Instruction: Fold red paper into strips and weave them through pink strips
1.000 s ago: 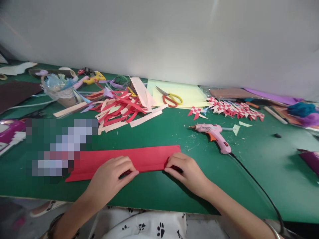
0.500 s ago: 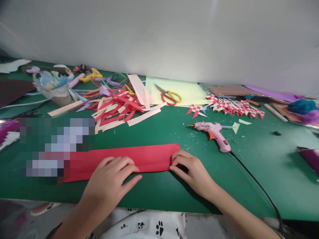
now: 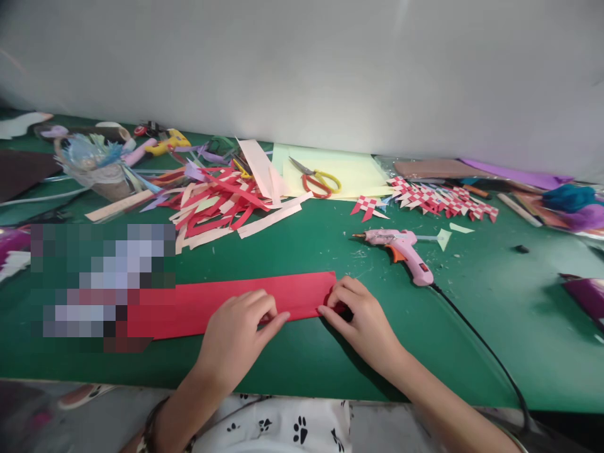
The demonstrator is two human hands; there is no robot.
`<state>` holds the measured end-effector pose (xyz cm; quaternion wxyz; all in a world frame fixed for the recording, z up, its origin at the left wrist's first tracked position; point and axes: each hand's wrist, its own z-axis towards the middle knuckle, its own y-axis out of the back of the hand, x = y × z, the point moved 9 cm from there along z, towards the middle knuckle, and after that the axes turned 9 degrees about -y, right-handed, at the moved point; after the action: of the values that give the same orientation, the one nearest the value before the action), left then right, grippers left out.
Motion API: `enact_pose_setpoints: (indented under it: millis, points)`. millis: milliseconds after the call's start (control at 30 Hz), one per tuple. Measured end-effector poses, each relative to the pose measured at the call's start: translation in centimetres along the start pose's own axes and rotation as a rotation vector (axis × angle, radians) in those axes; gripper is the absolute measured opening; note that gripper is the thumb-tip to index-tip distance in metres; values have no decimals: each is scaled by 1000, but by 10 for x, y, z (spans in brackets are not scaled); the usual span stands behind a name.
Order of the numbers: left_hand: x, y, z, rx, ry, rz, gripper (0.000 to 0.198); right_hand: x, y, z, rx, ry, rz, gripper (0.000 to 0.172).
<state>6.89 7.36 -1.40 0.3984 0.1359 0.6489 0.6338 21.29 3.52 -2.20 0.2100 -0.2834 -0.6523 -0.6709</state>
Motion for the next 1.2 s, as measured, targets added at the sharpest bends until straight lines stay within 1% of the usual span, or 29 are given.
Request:
enact_pose_setpoints:
  millis: [233,467,700,833,1000,1200]
  points:
    - [0,-2,2,21,31,42,22,0,0,2,-33,-10,-46,20]
    - [-5,-1,1,6,-18,113,22,4,1,2,-62,16,-91,22]
    - [-10,-4,4,60,-54,224,19,4,-1,2,-51,27,-119,23]
    - [-9,-3,3,44,-56,241,18,7,-3,2,-37,52,-134,23]
    - [-10,0,2,-4,-72,235,18,6,0,1,-78,44,-127,20]
    - [0,7,-4,-37,-52,238,21,3,3,-2,-122,40,-158,18]
